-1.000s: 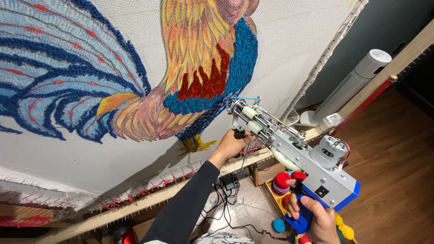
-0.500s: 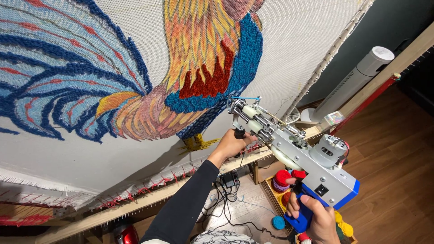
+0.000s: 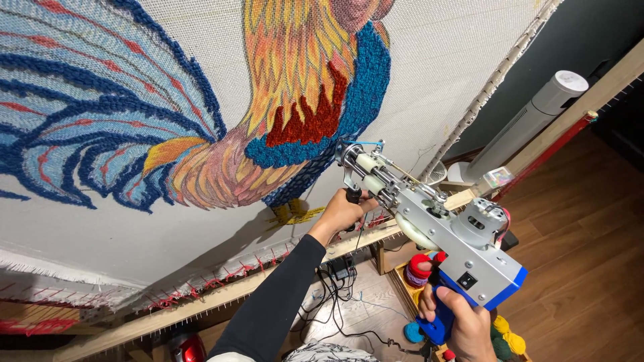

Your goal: Using an electric tufting gun to create a rooster design on a large vertical canvas.

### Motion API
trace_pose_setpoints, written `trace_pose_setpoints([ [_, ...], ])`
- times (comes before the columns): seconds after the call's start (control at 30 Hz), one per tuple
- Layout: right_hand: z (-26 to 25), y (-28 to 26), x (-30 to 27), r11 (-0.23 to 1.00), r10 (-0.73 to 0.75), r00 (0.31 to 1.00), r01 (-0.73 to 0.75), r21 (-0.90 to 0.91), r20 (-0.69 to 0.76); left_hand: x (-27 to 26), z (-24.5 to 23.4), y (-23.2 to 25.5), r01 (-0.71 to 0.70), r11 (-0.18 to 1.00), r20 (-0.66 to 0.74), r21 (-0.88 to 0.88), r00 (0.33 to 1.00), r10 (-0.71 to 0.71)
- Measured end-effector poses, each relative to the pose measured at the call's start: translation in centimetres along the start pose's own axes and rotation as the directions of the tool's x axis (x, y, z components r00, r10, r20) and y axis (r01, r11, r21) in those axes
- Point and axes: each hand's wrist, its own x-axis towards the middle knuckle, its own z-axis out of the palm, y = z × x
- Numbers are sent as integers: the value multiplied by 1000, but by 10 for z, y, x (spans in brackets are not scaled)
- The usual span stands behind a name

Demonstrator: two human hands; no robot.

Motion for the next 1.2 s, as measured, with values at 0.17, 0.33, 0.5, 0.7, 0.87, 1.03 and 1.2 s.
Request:
trace_pose_setpoints([
  [0.17,5,17,11,988,-81,997,81,-134,5,14,-6,-10,-16,991,-39,-131,999,11],
  [0.33,13,35,23,903,-227,972,188,-386,-56,26,-21,-14,-10,993,-40,-114,999,5],
  [0.5,25,33,30,908,-226,974,210,-362,-4,36,-30,-21,-7,995,-82,-102,997,-2],
  [0.7,41,22,33,972,-153,988,148,-184,-13,21,-39,10,96,994,-83,45,992,-92],
  [0.87,38,30,38,976,-154,988,152,-156,2,25,-43,12,118,990,-88,82,990,-110],
  [1.03,37,29,37,985,-125,992,121,-122,-26,29,-42,4,62,998,-83,12,995,-61],
  [1.2,35,31,38,978,-116,993,109,-178,-30,41,-43,-4,-2,1000,-71,-3,997,2],
])
